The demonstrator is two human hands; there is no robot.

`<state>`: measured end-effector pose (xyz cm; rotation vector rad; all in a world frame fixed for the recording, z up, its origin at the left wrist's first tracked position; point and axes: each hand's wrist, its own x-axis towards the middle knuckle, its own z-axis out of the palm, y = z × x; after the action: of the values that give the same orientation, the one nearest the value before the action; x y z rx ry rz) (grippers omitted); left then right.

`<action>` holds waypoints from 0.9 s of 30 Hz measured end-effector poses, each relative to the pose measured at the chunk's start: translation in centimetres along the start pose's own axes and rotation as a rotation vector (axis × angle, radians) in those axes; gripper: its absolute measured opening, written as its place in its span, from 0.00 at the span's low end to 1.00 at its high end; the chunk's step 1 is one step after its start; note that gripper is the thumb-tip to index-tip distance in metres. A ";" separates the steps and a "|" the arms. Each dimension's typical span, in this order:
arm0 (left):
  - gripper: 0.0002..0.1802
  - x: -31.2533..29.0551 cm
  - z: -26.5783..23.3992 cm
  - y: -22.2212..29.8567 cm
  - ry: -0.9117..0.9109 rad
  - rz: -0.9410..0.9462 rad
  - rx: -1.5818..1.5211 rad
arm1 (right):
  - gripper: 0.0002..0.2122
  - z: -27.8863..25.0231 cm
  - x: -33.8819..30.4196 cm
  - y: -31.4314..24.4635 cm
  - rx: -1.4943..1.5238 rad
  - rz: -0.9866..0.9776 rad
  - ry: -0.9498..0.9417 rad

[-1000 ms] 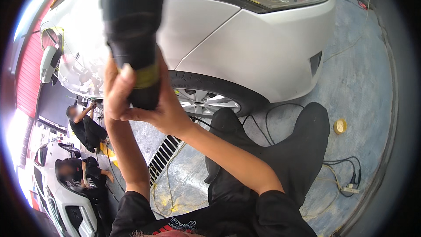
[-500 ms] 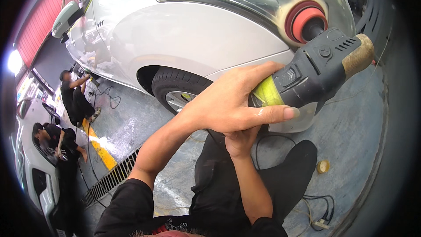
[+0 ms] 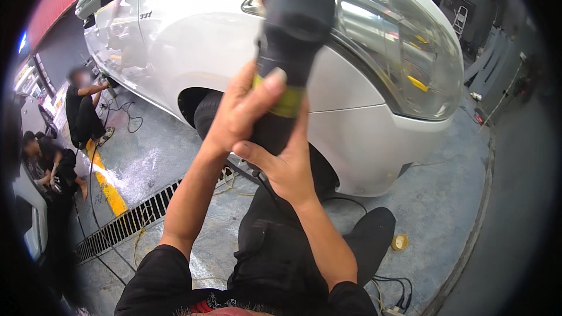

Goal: The person uses a rotary polisher with a buffing pad to polish the front bumper and headlight area of a white car. They move the tool in circular and sweeping motions across the surface, occasionally pausing to touch the area with their hand.

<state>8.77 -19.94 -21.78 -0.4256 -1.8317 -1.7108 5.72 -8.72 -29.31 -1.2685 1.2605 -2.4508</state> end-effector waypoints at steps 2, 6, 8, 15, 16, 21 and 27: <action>0.30 0.2 -0.3 0.6 0.092 0.032 -0.040 | 0.57 0.0 1.4 -0.9 -0.106 -0.011 -0.082; 0.27 0.8 0.3 -0.6 0.262 0.098 -0.104 | 0.58 -0.2 2.7 -3.3 -0.120 0.006 -0.133; 0.27 1.1 1.1 -0.3 0.260 0.156 -0.047 | 0.57 -0.8 2.3 -3.8 -0.095 0.013 -0.099; 0.34 3.1 7.8 1.9 -0.362 -0.092 0.022 | 0.39 -1.9 -3.2 -4.9 0.031 -0.157 0.316; 0.36 3.5 8.7 2.0 -0.431 -0.134 0.119 | 0.32 -2.1 -3.6 -4.8 -0.051 -0.209 0.381; 0.42 4.7 10.2 3.2 -0.489 -0.162 0.210 | 0.32 -3.0 -3.4 -6.3 0.061 -0.206 0.379; 0.48 5.2 4.3 1.8 -0.188 -0.243 -0.173 | 0.36 0.2 0.2 -7.8 0.108 -0.059 0.194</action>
<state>4.97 -16.33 -17.18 -0.4631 -1.9395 -2.0666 7.74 -3.86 -23.54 -1.0787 1.1268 -2.6994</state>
